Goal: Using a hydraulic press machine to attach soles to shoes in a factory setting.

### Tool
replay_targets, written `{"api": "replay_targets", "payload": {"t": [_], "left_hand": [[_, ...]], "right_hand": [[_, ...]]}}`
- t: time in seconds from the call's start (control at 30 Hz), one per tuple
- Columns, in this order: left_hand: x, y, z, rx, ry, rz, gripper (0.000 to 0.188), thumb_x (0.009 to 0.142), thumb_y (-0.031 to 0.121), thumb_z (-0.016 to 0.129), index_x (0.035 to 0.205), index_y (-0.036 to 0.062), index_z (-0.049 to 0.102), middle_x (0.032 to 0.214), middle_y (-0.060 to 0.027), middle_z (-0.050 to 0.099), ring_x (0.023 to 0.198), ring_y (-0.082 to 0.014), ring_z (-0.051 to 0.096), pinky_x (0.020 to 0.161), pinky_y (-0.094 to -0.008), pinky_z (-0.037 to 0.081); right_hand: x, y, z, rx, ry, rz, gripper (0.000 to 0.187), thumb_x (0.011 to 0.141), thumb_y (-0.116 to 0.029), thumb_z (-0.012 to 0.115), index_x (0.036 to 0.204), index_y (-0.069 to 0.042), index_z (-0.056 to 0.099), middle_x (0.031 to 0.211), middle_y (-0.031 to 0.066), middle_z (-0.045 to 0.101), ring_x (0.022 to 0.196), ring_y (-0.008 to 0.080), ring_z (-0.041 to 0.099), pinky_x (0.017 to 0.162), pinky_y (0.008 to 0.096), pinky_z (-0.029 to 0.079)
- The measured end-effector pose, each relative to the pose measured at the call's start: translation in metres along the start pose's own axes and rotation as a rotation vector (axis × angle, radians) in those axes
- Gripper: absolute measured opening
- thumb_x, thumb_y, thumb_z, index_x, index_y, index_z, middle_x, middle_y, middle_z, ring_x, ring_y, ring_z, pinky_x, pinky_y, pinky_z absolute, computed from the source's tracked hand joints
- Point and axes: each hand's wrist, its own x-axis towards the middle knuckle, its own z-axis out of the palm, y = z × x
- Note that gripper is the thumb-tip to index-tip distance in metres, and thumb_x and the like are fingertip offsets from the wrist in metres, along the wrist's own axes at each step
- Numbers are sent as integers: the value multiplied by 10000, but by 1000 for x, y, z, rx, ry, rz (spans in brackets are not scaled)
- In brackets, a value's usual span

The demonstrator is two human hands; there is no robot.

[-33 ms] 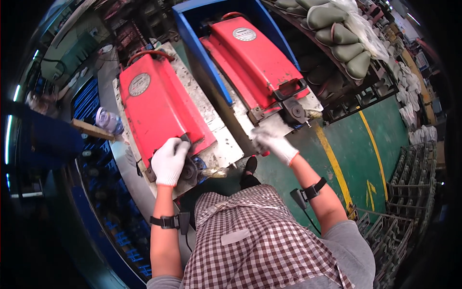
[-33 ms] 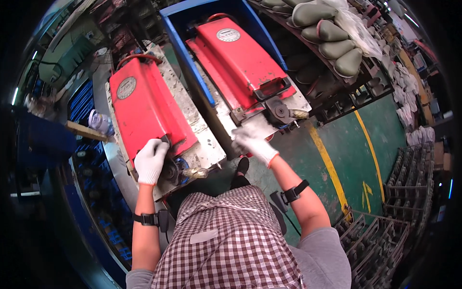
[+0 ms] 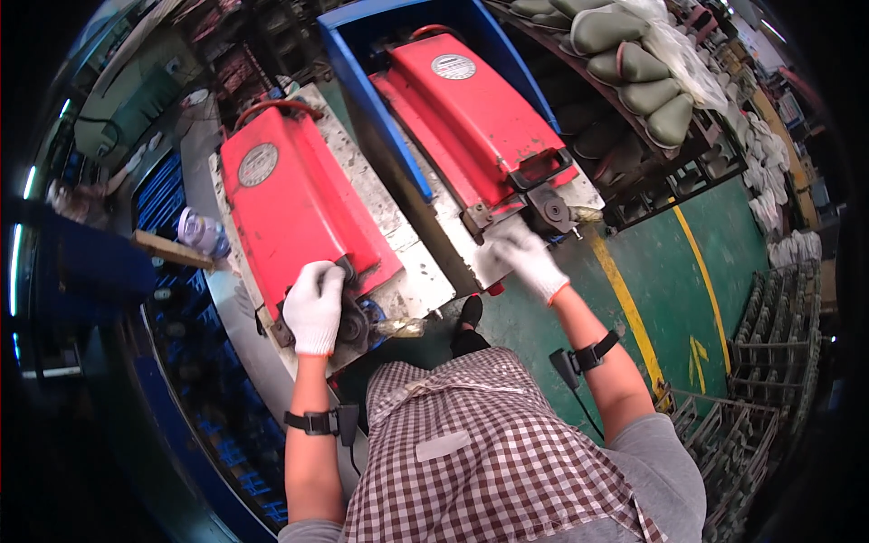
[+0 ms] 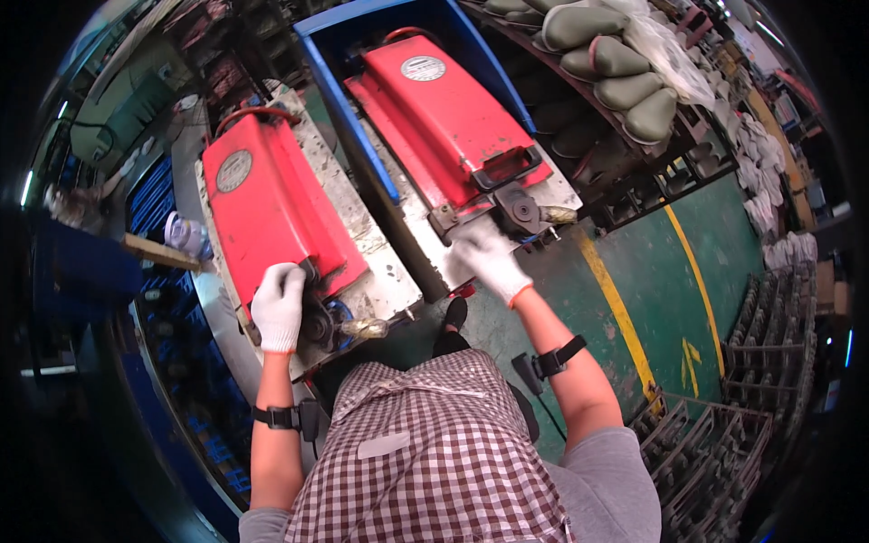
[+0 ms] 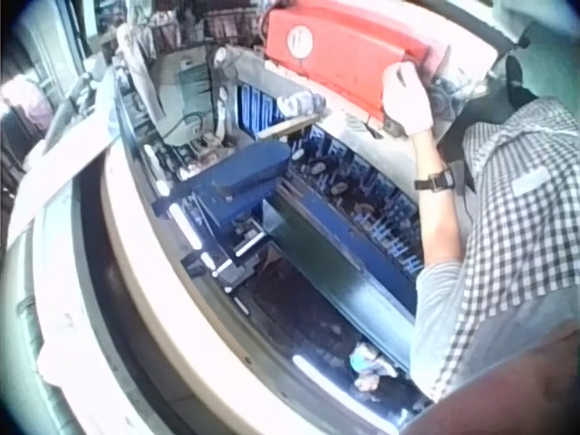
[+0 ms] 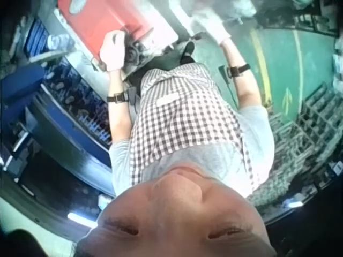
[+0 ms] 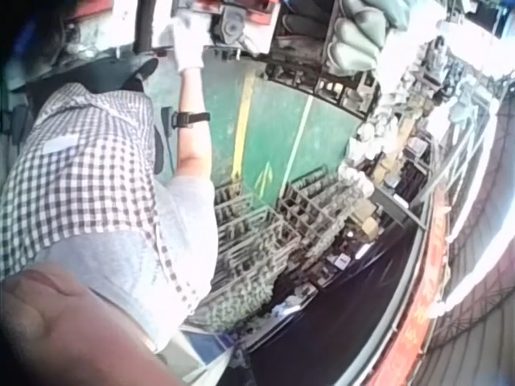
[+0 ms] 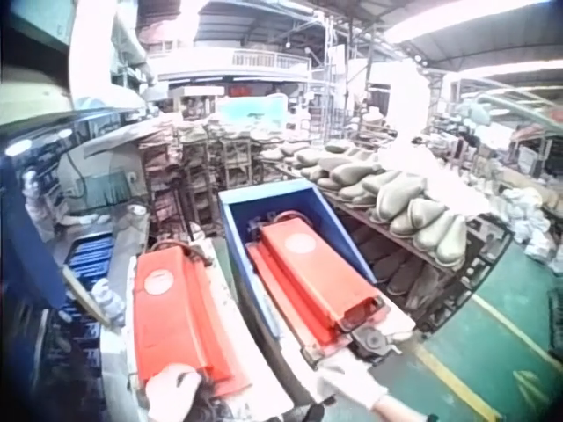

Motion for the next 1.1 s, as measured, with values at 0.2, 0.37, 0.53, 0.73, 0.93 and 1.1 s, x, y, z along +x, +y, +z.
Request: {"api": "replay_targets", "payload": {"t": [0.2, 0.37, 0.53, 0.73, 0.93, 1.1], "left_hand": [[4, 47, 59, -473, 29, 94, 239, 934, 65, 710, 1166, 6, 702, 1047, -100, 731, 910, -165, 706, 860, -306, 564], [24, 112, 121, -131, -216, 541, 416, 821, 136, 740, 1224, 47, 685, 1180, -160, 708, 1107, -350, 678, 998, -423, 532], [26, 124, 172, 2, -389, 726, 532, 781, 229, 741, 1274, 54, 648, 1310, -191, 625, 1241, -378, 589, 1064, -459, 480], [31, 126, 188, 51, -301, 939, 590, 687, 149, 743, 1257, 41, 633, 1230, -166, 618, 1231, -360, 564, 1023, -488, 488], [70, 167, 160, -59, -150, 1014, 498, 668, 82, 734, 1162, 36, 681, 1044, -135, 648, 1051, -369, 624, 928, -481, 515], [106, 225, 130, -183, 77, 957, 352, 732, 48, 758, 1083, 70, 733, 1012, -122, 681, 1020, -340, 655, 915, -458, 522]], "right_hand": [[32, -2, -114, -740, 618, -70, 313, 917, -286, 635, 1093, -54, 751, 1129, 184, 724, 1123, 387, 644, 989, 462, 509], [30, 42, -130, -874, 456, 251, 401, 1010, -427, 519, 1063, -84, 719, 1028, 238, 726, 990, 424, 695, 884, 534, 545], [-31, 25, -75, -629, 578, 268, 550, 1039, -472, 487, 1469, -131, 528, 1083, 282, 722, 1061, 441, 701, 934, 531, 547], [-76, -20, -59, -531, 284, 427, 561, 994, -339, 592, 1520, -160, 516, 1074, 248, 741, 962, 438, 728, 869, 488, 569], [-8, -50, -66, -597, 225, -312, 180, 933, -186, 641, 1044, -97, 752, 945, 141, 729, 917, 364, 689, 832, 439, 557], [117, -16, -54, -721, 340, -351, 390, 865, -321, 699, 1171, -80, 708, 1182, 210, 630, 1117, 411, 581, 949, 511, 498]]}}
